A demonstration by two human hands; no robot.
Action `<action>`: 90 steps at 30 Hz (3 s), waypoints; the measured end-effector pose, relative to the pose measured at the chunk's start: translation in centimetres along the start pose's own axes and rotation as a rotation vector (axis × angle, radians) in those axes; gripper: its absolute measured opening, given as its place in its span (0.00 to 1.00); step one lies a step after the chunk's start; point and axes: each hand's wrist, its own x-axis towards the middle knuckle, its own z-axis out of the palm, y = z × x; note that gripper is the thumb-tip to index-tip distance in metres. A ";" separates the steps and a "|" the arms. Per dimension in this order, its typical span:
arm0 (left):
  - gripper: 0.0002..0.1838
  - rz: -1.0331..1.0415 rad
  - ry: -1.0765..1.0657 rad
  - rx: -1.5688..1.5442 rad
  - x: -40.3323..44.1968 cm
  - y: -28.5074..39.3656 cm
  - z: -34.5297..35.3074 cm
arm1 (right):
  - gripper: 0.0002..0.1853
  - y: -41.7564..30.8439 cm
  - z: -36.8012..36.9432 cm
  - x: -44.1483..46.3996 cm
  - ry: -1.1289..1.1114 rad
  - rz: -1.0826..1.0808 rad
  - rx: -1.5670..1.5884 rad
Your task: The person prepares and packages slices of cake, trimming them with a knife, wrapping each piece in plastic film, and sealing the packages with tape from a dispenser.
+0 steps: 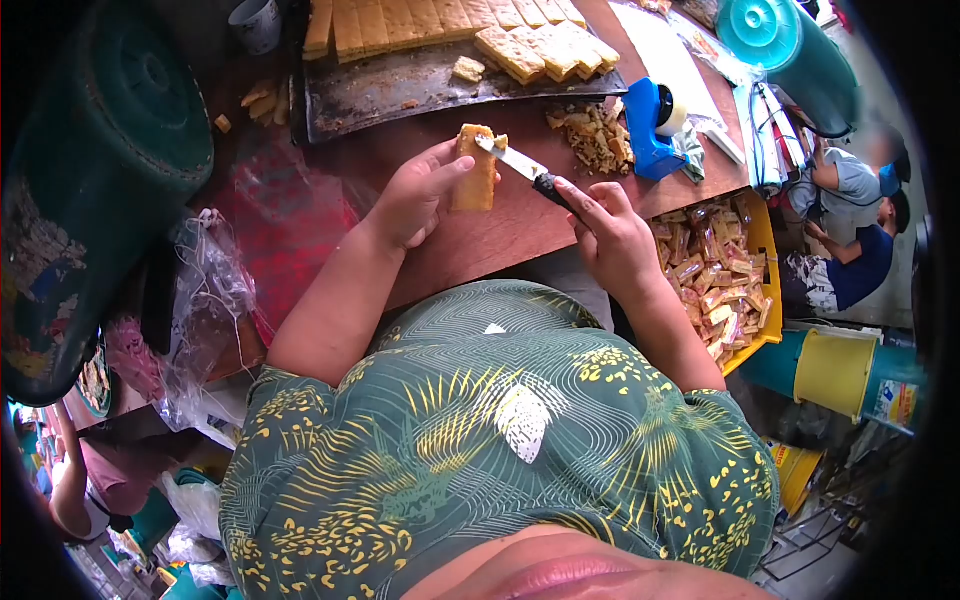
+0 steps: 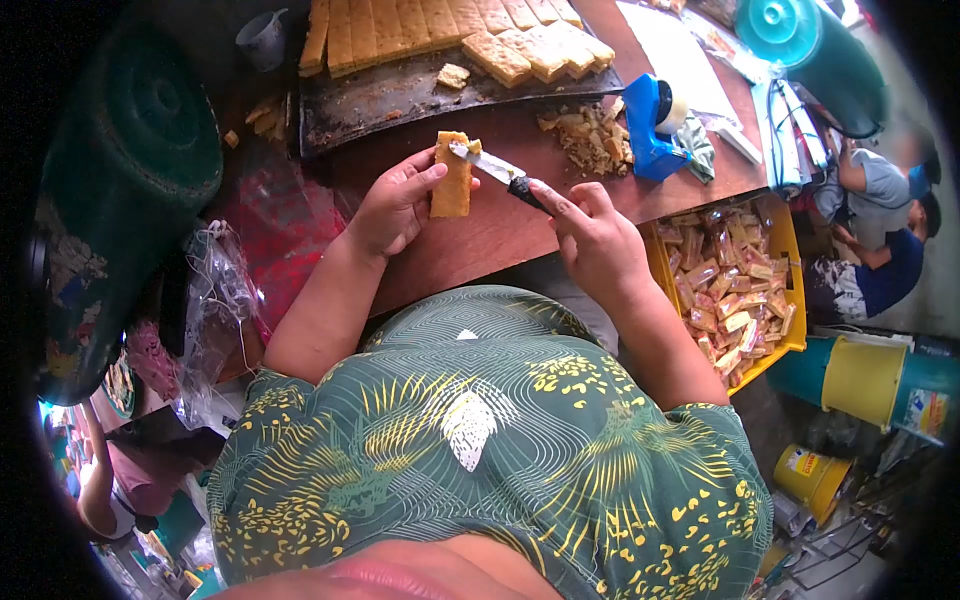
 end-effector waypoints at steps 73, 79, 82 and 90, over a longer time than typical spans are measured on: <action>0.30 -0.072 0.065 -0.028 -0.1 -0.7 -3.1 | 0.20 20.9 1.8 2.3 0.527 0.719 0.144; 0.28 0.032 0.214 0.018 -0.1 -2.2 -1.7 | 0.18 14.5 -0.3 0.2 0.939 0.217 0.103; 0.28 0.023 0.155 0.084 0.4 -2.5 2.7 | 0.22 8.9 -0.5 0.6 0.689 -0.030 0.409; 0.31 0.668 -0.090 1.490 0.3 -2.4 5.1 | 0.60 -0.4 0.0 2.8 -0.012 -0.014 0.608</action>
